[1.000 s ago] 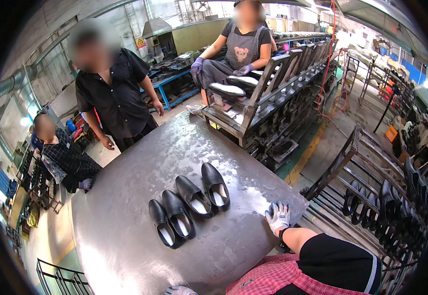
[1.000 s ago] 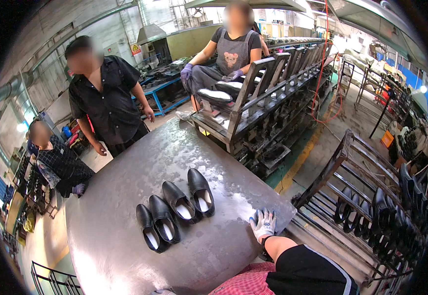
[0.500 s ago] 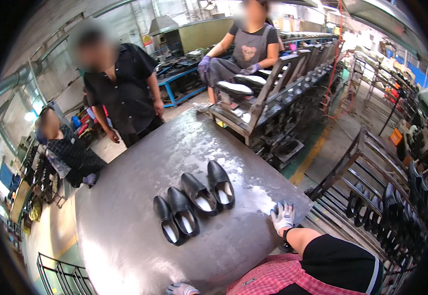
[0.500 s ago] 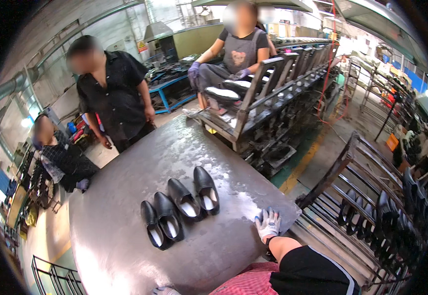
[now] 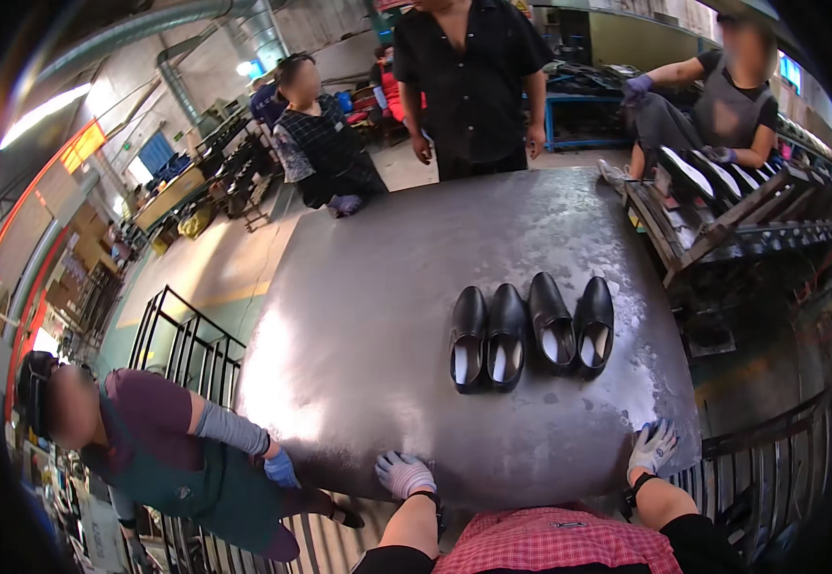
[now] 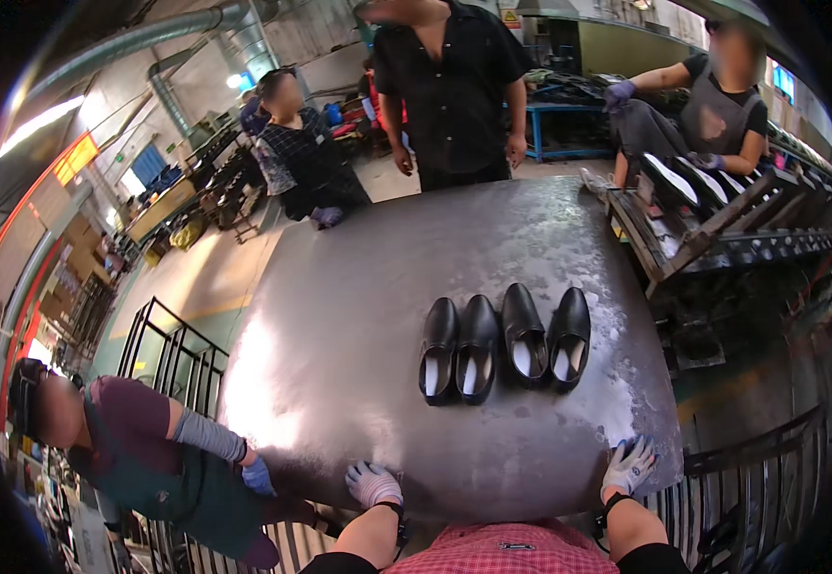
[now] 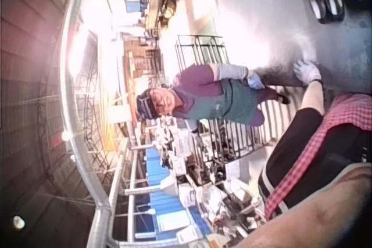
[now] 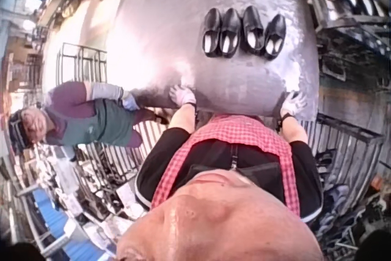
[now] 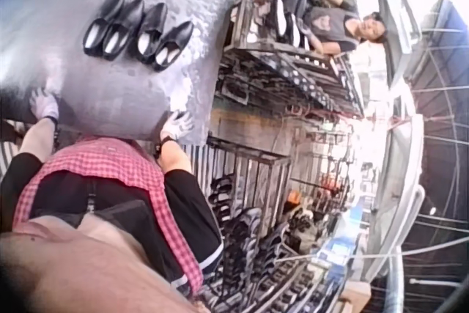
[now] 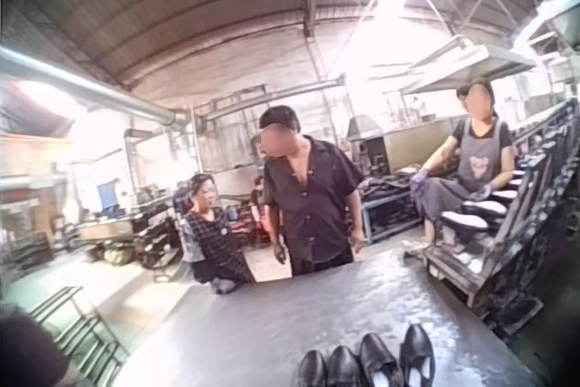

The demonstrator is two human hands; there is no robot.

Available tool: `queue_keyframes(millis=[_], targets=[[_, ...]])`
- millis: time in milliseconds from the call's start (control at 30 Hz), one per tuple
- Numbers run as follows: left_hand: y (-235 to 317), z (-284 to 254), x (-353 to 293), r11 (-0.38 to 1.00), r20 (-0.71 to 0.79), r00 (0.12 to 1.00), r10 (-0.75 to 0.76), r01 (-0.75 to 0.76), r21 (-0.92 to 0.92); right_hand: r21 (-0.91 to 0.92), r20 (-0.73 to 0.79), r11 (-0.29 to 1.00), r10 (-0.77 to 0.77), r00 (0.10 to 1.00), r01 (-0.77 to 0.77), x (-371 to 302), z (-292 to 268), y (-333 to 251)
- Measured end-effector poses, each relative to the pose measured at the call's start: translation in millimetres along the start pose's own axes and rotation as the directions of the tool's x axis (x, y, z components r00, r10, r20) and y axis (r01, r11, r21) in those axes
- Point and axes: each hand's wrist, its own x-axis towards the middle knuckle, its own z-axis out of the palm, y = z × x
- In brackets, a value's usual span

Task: The recorder is inspecting black shoes, moving them from a rack onto a metal table for further examination while surrounded by colleagues in a factory setting.

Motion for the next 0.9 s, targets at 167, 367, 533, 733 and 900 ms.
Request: queue_keyframes(millis=[167, 367, 533, 733, 900], targets=[[-0.8, 0.9, -2.1, 1.000, -0.028, 1.000, 0.001, -0.001, -0.005, -0.059, 0.134, 0.998, 0.013, 0.991, -0.005, 4.2, -10.2, -5.7], [-3.0, 8.7, 1.0, 0.999, -0.143, 0.989, 0.044, -0.041, 0.022, -0.027, 0.080, 0.999, 0.042, 0.996, -0.040, -0.6, -9.7, -6.6], [0.7, 4.3, -0.9, 0.999, -0.067, 0.998, 0.007, -0.005, 0.031, -0.028, 0.057, 0.999, 0.037, 0.998, -0.035, -0.9, -13.9, -7.8], [4.7, -5.6, -0.6, 0.999, 0.056, 0.998, -0.037, 0.036, 0.016, -0.058, 0.140, 0.998, 0.034, 0.990, -0.026, 0.0, -25.4, -12.2], [5.4, -0.9, -0.2, 0.997, -0.049, 0.996, -0.071, 0.073, 0.031, -0.025, 0.114, 1.000, 0.019, 0.993, -0.017, 2.0, -16.9, -8.6]])
